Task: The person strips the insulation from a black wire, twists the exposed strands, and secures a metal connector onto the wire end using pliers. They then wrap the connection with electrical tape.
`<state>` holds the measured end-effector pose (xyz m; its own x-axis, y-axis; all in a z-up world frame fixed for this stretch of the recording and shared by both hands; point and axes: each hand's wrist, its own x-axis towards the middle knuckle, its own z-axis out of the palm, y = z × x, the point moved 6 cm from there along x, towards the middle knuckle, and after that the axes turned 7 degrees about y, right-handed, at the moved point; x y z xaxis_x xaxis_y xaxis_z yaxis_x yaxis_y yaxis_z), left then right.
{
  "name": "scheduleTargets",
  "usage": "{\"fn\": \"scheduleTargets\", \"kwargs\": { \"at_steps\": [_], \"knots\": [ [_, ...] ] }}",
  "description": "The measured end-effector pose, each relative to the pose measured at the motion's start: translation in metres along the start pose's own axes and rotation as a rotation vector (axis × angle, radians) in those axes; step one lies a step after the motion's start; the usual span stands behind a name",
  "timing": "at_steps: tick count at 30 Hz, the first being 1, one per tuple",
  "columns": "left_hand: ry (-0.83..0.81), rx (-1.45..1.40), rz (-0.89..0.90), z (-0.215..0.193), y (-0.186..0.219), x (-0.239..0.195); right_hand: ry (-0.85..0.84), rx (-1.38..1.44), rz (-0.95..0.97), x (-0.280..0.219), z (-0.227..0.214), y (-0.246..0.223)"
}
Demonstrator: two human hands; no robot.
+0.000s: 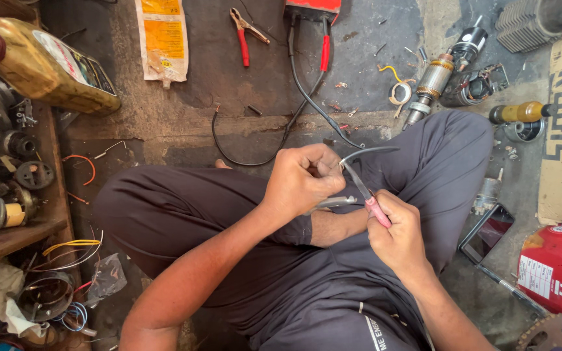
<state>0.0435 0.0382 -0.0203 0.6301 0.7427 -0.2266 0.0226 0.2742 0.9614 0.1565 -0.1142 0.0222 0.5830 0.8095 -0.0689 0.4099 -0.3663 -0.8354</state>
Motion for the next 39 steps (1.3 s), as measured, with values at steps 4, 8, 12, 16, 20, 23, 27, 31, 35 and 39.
{"fn": "scheduleTargets", "kwargs": {
  "at_steps": [4, 8, 12, 16, 20, 23, 27, 31, 35, 39],
  "knots": [
    [-0.043, -0.117, -0.045, -0.002, -0.005, 0.007, -0.109, 0.009, 0.063, 0.008, 0.004, 0.003],
    [-0.11, -0.045, -0.079, 0.001, -0.008, 0.008, -0.21, 0.308, 0.663, 0.006, 0.005, 0.043],
    [-0.162, -0.013, -0.093, 0.009, -0.008, 0.004, -0.37, 0.283, 0.396, 0.012, 0.009, 0.047],
    [-0.152, 0.01, -0.074, 0.006, -0.004, 0.003, -0.356, 0.293, 0.471, 0.011, 0.013, 0.058],
    [-0.158, 0.043, -0.057, 0.006, -0.003, 0.003, -0.342, 0.244, 0.423, 0.012, 0.013, 0.054],
    [-0.155, 0.075, -0.063, 0.006, -0.003, 0.003, -0.34, 0.191, 0.268, 0.016, 0.014, 0.041],
    [-0.158, 0.092, -0.094, 0.006, -0.003, 0.001, -0.327, 0.135, 0.253, 0.018, 0.015, 0.035],
    [-0.152, 0.086, -0.086, 0.005, -0.002, 0.001, -0.267, -0.075, 0.204, 0.02, 0.015, 0.03],
    [-0.175, 0.061, -0.089, 0.004, -0.002, 0.0, -0.216, 0.076, 0.23, 0.023, 0.021, 0.03],
    [-0.135, 0.103, -0.073, 0.002, -0.006, 0.0, -0.391, 0.227, 0.357, 0.017, 0.047, 0.05]
  ]
}}
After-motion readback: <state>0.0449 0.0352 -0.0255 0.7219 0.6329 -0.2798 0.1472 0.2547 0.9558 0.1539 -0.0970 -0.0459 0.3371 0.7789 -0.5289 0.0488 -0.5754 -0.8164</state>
